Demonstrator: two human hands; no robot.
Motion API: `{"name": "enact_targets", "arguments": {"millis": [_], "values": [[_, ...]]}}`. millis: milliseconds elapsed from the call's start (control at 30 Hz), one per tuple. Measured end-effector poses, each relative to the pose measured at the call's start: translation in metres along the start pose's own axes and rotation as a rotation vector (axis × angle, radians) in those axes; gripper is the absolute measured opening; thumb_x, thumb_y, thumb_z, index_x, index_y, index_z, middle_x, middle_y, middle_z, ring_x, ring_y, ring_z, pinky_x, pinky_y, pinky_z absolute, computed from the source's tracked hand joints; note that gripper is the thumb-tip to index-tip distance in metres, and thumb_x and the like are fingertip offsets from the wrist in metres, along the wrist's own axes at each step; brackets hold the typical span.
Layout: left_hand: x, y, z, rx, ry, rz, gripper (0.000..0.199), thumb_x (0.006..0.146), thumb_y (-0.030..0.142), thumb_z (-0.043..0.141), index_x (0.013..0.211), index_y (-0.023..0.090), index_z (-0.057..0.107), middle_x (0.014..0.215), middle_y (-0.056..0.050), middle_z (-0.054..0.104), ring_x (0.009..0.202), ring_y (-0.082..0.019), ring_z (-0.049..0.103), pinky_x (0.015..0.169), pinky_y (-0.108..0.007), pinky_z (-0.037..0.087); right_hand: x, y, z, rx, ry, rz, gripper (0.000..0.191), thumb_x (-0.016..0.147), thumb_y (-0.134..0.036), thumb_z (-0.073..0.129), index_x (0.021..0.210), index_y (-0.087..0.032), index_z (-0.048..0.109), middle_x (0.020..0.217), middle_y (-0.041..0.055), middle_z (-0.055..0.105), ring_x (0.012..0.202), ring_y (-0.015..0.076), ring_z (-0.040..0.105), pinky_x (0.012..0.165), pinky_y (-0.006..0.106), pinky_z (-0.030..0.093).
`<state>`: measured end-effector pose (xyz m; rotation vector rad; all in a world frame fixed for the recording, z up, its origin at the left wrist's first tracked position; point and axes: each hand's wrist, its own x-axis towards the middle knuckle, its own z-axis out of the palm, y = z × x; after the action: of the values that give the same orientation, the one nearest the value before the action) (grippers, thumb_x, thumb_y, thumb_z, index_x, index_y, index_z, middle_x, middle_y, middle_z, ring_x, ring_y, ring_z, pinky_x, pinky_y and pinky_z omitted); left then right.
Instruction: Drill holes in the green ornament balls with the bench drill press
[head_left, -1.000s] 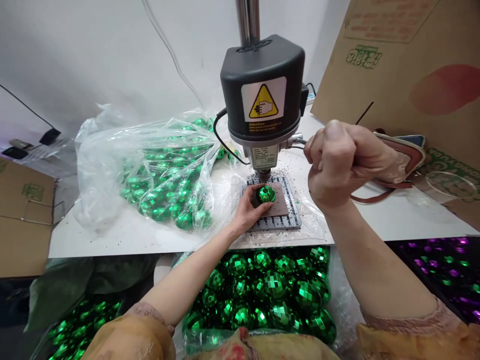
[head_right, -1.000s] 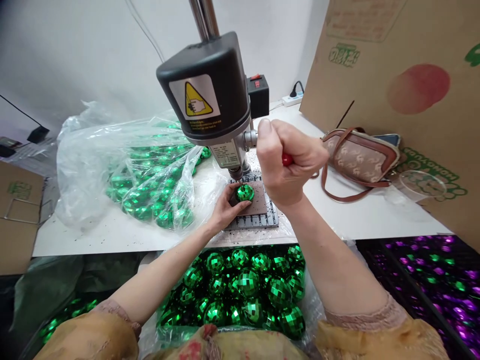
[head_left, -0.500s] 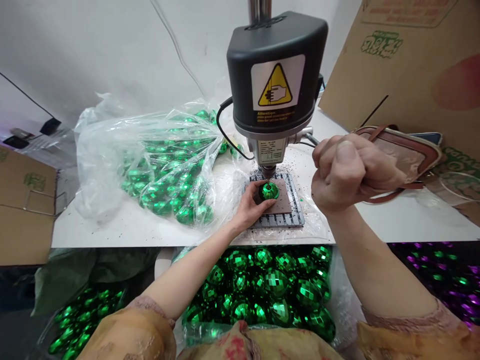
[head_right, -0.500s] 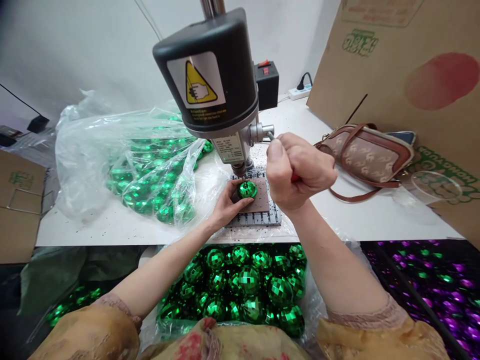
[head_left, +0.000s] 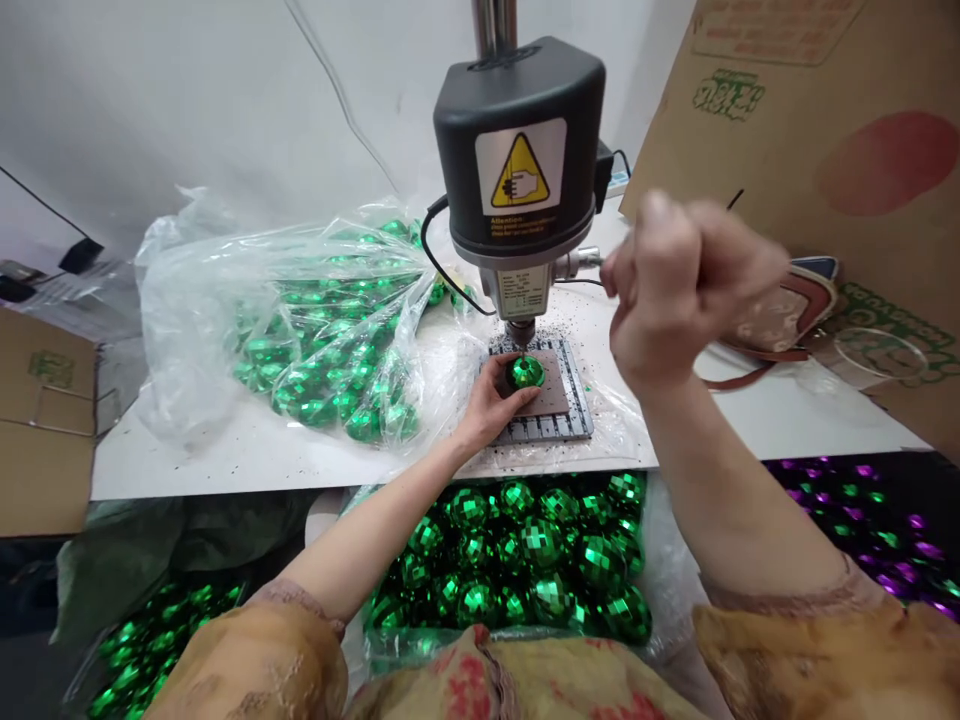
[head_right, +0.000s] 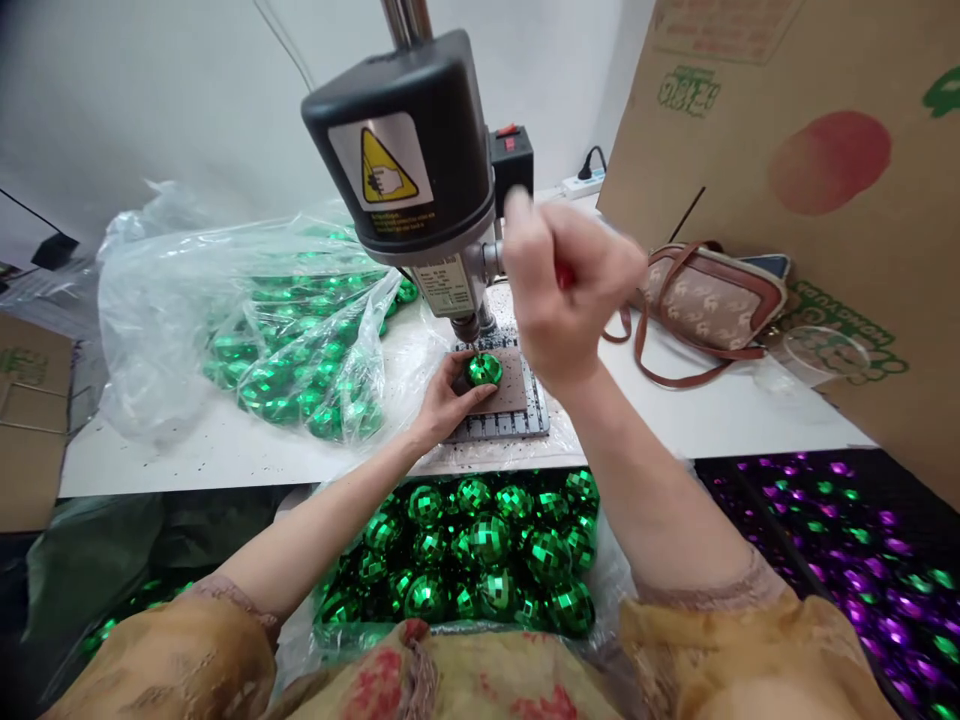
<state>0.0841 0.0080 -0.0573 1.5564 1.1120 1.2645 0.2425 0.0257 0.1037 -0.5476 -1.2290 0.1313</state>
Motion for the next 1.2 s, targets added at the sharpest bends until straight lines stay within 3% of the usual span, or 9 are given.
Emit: {"name": "enact_targets", "arguments": {"millis": [167, 300, 467, 567, 667, 800, 967, 1067, 1200], "values": [[-0.031, 0.038, -0.008, 0.259, 0.165, 0.030, 0.044, 0.077, 0.035, 0.083, 0.112, 0.021, 0.059, 0.106, -0.005, 0.067, 0.096, -0.020, 0.064, 0.087, -0.034, 0.052, 0.040, 0.004, 0.018, 0.216, 0.041, -0.045, 0.044, 0.091, -0.010, 0.053, 0.058, -0.024, 0.028, 0.049, -0.0086, 0.023, 0.038, 0.0033, 0.027, 0.042, 0.024, 0.022], [-0.092, 0.067, -0.030, 0.502, -0.159, 0.078, 0.037, 0.080, 0.033, 0.079, 0.109, 0.021, 0.059, 0.101, -0.005, 0.065, 0.091, -0.019, 0.063, 0.080, -0.033, 0.052, 0.042, 0.011, 0.017, 0.202, 0.006, -0.053, 0.045, 0.094, -0.009, 0.052, 0.061, -0.025, 0.026, 0.051, -0.0091, 0.022, 0.040, 0.0030, 0.028, 0.045, 0.022, 0.029], [-0.168, 0.073, -0.049, 0.831, -0.565, 0.176, 0.044, 0.084, 0.042, 0.077, 0.119, 0.019, 0.059, 0.103, -0.009, 0.065, 0.093, -0.026, 0.063, 0.080, -0.039, 0.055, 0.037, 0.007, 0.014, 0.183, 0.013, -0.026, 0.046, 0.094, -0.010, 0.053, 0.059, -0.024, 0.026, 0.051, -0.0087, 0.023, 0.038, 0.0040, 0.028, 0.042, 0.024, 0.027], [-0.173, 0.076, -0.055, 0.882, -0.608, 0.299, 0.041, 0.091, 0.042, 0.069, 0.124, 0.019, 0.057, 0.110, -0.012, 0.067, 0.095, -0.026, 0.064, 0.080, -0.039, 0.055, 0.035, 0.002, 0.014, 0.196, 0.035, -0.006, 0.047, 0.092, -0.011, 0.055, 0.056, -0.024, 0.028, 0.049, -0.0081, 0.025, 0.037, 0.0047, 0.028, 0.041, 0.026, 0.024], [-0.128, 0.075, -0.070, 0.806, -0.351, 0.369, 0.019, 0.097, 0.018, 0.051, 0.115, 0.021, 0.057, 0.108, -0.009, 0.069, 0.098, -0.022, 0.066, 0.085, -0.035, 0.054, 0.033, -0.003, 0.014, 0.208, 0.046, 0.017, 0.044, 0.091, -0.015, 0.057, 0.053, -0.022, 0.035, 0.046, -0.0070, 0.032, 0.039, 0.0051, 0.029, 0.043, 0.027, 0.023], [-0.010, 0.056, -0.100, 0.787, -0.019, 0.200, 0.021, 0.092, 0.008, 0.045, 0.099, 0.021, 0.059, 0.095, -0.006, 0.070, 0.089, -0.019, 0.066, 0.083, -0.033, 0.054, 0.030, -0.006, 0.014, 0.204, 0.055, 0.030, 0.044, 0.091, -0.018, 0.057, 0.053, -0.021, 0.035, 0.046, -0.0061, 0.033, 0.041, 0.0061, 0.034, 0.046, 0.027, 0.022], [0.119, 0.014, -0.116, 0.995, -0.027, -0.139, 0.042, 0.084, -0.002, 0.040, 0.115, 0.015, 0.063, 0.125, -0.014, 0.066, 0.119, -0.024, 0.061, 0.108, -0.038, 0.046, 0.028, -0.006, 0.015, 0.155, 0.079, 0.015, 0.044, 0.090, -0.016, 0.057, 0.052, -0.020, 0.035, 0.046, -0.0068, 0.032, 0.041, 0.0048, 0.031, 0.045, 0.026, 0.023], [0.154, -0.006, -0.120, 1.017, -0.042, -0.174, 0.052, 0.079, -0.001, 0.051, 0.128, 0.013, 0.061, 0.141, -0.018, 0.058, 0.131, -0.031, 0.054, 0.114, -0.042, 0.040, 0.027, -0.009, 0.015, 0.108, 0.073, 0.019, 0.045, 0.091, -0.017, 0.056, 0.052, -0.018, 0.034, 0.045, -0.0073, 0.032, 0.042, 0.0036, 0.033, 0.045, 0.025, 0.024], [0.174, -0.024, -0.131, 0.976, -0.021, -0.238, 0.046, 0.081, 0.007, 0.059, 0.126, 0.013, 0.063, 0.136, -0.020, 0.062, 0.131, -0.037, 0.054, 0.112, -0.048, 0.040, 0.027, -0.012, 0.018, 0.089, 0.093, 0.048, 0.048, 0.092, -0.018, 0.056, 0.052, -0.017, 0.029, 0.044, -0.0075, 0.030, 0.042, 0.0018, 0.035, 0.044, 0.023, 0.022]]}}
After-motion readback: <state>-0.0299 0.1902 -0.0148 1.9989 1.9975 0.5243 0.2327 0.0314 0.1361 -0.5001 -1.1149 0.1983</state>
